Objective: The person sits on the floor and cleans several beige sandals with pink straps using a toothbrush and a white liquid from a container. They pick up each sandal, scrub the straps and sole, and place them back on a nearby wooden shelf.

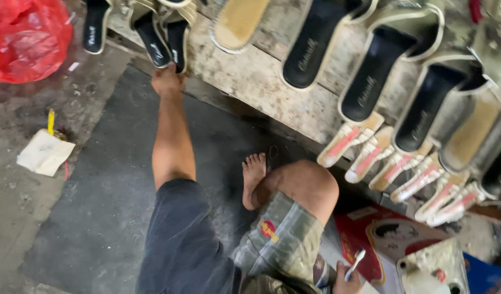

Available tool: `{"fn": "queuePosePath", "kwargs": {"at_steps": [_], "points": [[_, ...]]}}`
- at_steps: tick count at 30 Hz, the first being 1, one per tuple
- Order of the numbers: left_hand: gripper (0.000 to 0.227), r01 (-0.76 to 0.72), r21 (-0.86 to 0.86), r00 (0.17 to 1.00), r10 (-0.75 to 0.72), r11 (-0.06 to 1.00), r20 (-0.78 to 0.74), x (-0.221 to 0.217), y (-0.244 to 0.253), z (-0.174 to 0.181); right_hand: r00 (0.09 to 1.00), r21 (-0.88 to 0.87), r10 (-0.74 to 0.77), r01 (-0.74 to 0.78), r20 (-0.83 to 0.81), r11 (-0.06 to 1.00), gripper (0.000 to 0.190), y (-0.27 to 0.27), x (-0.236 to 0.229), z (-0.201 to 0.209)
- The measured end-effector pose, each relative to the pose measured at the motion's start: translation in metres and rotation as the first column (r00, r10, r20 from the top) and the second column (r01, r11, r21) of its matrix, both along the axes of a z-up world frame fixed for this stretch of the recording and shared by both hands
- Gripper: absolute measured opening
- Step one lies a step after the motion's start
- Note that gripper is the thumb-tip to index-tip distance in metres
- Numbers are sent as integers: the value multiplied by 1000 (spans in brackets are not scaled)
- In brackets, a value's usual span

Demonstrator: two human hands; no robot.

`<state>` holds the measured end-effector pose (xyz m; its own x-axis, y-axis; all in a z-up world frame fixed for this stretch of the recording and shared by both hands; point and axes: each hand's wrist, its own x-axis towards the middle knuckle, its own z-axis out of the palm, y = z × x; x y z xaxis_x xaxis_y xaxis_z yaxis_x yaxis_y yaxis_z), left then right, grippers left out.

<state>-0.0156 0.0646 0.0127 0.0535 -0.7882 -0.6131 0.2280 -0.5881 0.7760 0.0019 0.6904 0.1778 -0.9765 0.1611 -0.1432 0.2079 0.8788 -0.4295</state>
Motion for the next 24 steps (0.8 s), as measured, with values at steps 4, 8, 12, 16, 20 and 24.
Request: {"fn": "queuePosePath", "kwargs": {"at_steps": [4,8,12,16,20,24], "points": [[38,41,-131,991,-56,991,-118,4,22,24,997,41,-58,56,51,998,40,40,5,-20],[36,2,173,975,37,985,-221,5,14,42,994,-58,-47,54,102,997,38,56,12,-28],[32,-39,-46,975,28,998,-222,3,14,40,990,-64,-63,71,123,995,38,61,14,-30],[32,99,-248,963,-155,964,-220,10,53,25,998,-46,-21,23,62,999,39,53,7,-32],[31,293,-194,886,-342,936,-312,4,133,9,995,35,-68,66,69,997,40,45,5,-29],[50,567,32,817,-557,823,-148,-4,167,-2,1000,5,11,-11,-20,1000,39,34,1,-33]]}}
